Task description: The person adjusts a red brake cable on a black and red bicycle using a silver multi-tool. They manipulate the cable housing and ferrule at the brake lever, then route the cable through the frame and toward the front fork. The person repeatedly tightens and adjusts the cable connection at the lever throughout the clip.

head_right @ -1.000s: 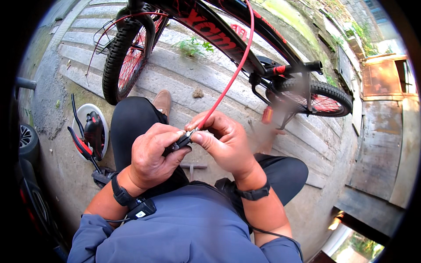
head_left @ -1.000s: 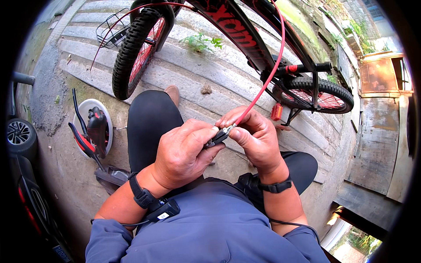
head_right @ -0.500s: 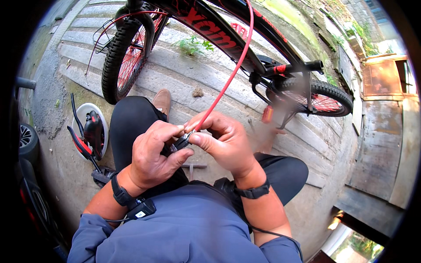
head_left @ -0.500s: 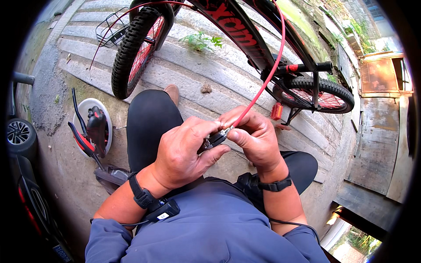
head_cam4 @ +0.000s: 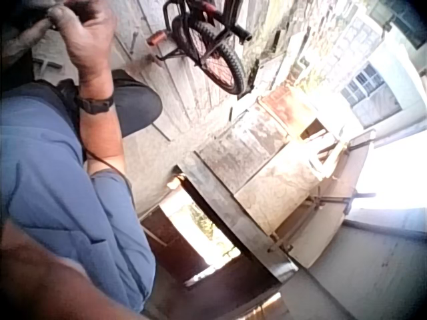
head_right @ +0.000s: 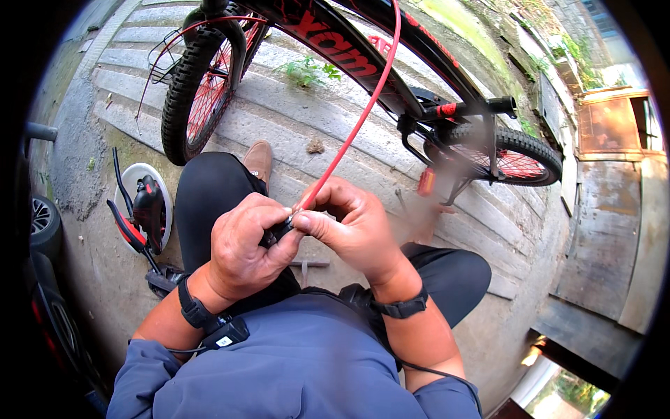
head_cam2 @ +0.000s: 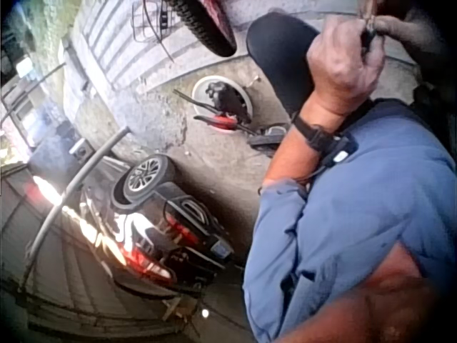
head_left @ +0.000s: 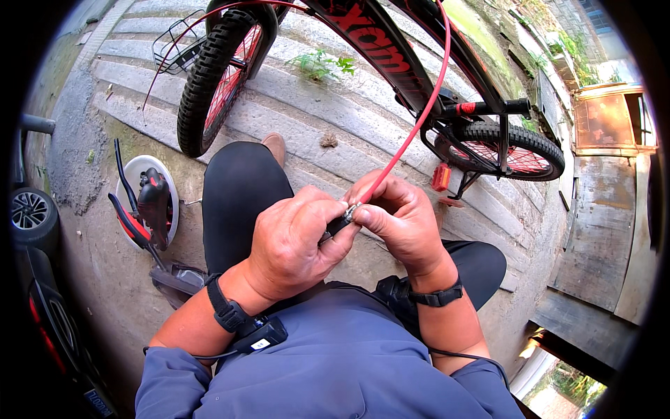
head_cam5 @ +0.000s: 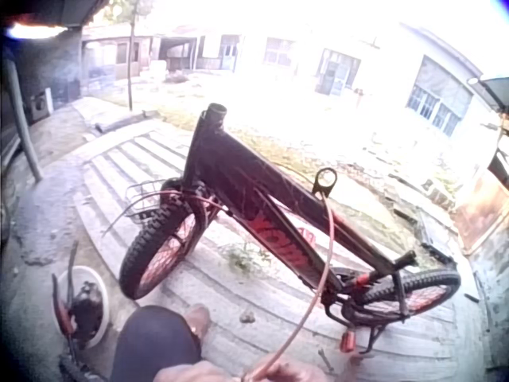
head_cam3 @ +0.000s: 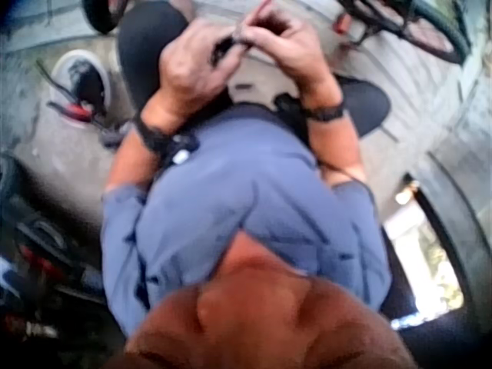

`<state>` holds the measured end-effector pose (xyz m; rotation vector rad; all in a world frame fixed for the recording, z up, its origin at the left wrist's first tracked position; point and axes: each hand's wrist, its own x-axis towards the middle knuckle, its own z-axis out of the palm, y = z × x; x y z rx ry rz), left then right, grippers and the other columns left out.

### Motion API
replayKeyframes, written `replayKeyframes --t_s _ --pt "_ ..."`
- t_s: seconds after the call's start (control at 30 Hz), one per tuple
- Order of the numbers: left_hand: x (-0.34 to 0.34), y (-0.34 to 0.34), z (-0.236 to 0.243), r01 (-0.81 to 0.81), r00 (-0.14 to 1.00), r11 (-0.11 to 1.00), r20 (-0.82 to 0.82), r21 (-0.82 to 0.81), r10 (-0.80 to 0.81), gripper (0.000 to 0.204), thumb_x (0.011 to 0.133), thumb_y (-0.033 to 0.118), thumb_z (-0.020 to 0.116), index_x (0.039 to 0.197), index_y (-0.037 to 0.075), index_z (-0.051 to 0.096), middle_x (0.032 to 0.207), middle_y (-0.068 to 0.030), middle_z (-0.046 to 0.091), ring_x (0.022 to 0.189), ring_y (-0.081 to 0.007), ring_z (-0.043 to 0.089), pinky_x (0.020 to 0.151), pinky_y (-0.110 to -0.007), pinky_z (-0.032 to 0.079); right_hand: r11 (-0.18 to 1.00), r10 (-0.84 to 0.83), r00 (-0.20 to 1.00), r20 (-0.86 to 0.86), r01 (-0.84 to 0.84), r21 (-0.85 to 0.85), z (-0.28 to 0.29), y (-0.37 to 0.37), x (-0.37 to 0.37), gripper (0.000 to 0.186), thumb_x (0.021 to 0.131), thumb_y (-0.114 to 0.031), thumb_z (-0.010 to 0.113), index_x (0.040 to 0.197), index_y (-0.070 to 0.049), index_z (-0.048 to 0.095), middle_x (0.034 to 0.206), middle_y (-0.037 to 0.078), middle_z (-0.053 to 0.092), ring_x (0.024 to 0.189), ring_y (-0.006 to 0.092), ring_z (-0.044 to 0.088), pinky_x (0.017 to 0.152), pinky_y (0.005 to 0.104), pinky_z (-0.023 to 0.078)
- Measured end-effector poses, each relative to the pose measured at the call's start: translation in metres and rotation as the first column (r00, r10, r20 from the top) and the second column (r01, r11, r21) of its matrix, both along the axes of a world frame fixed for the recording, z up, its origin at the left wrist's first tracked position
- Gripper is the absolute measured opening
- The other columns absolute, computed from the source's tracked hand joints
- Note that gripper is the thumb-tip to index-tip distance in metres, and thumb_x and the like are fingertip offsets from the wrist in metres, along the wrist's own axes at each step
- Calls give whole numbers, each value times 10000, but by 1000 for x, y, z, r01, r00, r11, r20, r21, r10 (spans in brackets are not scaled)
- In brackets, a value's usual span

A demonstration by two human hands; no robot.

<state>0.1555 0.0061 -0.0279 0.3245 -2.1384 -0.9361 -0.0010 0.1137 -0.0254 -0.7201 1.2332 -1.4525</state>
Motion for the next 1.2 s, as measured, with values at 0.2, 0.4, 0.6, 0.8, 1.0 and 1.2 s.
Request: replayKeyframes --t_s 0.2,0.4,0.6,0.8,1.0,1.2 --pt "-1 0 0 8 1000 1000 -14 17 -8 337 731 46 811 984 31 589 774 -115 625 612 -277 617 528 -356 495 997 -10 997 -76 5 -71 -1 -2 0 85 918 -60 712 932 4 660 992 48 660 907 103 611 803 255 511" --pt "0 -2 2 26 1000 998 -4 56 -26 305 752 46 804 971 25 593 753 -120 607 608 -284 612 518 -361 487 995 -11 997 -72 4 -96 0 -2 1 82 926 -50 696 975 0 654 1023 54 660 926 104 615 813 256 516" --pt "0 -2 2 29 1000 995 -14 91 -28 300 760 52 804 975 27 596 759 -121 605 609 -291 611 522 -368 490 987 -10 996 -91 -5 -159 -3 -3 0 79 936 -45 684 994 -4 650 1045 59 666 949 110 622 820 257 521" --pt "0 -3 5 48 999 988 2 149 -49 323 757 65 812 997 21 600 791 -126 616 642 -296 632 549 -359 509 993 -19 1000 14 20 -113 0 -3 0 74 927 -40 694 981 -14 651 1039 58 673 957 117 626 839 263 520" --pt "-1 -2 7 50 994 973 85 227 -71 345 715 33 824 992 15 619 848 -136 634 719 -290 640 624 -369 515 992 -61 998 -23 58 -116 -3 -2 -5 73 921 -35 700 967 -18 647 1040 58 676 978 133 627 882 285 510" --pt "1 -5 5 86 992 987 83 136 -97 325 720 30 799 998 33 630 846 -135 627 671 -313 642 579 -383 527 998 -21 999 -44 18 -62 6 -1 -9 127 930 -61 687 1039 5 682 1058 68 676 978 136 628 879 282 511"
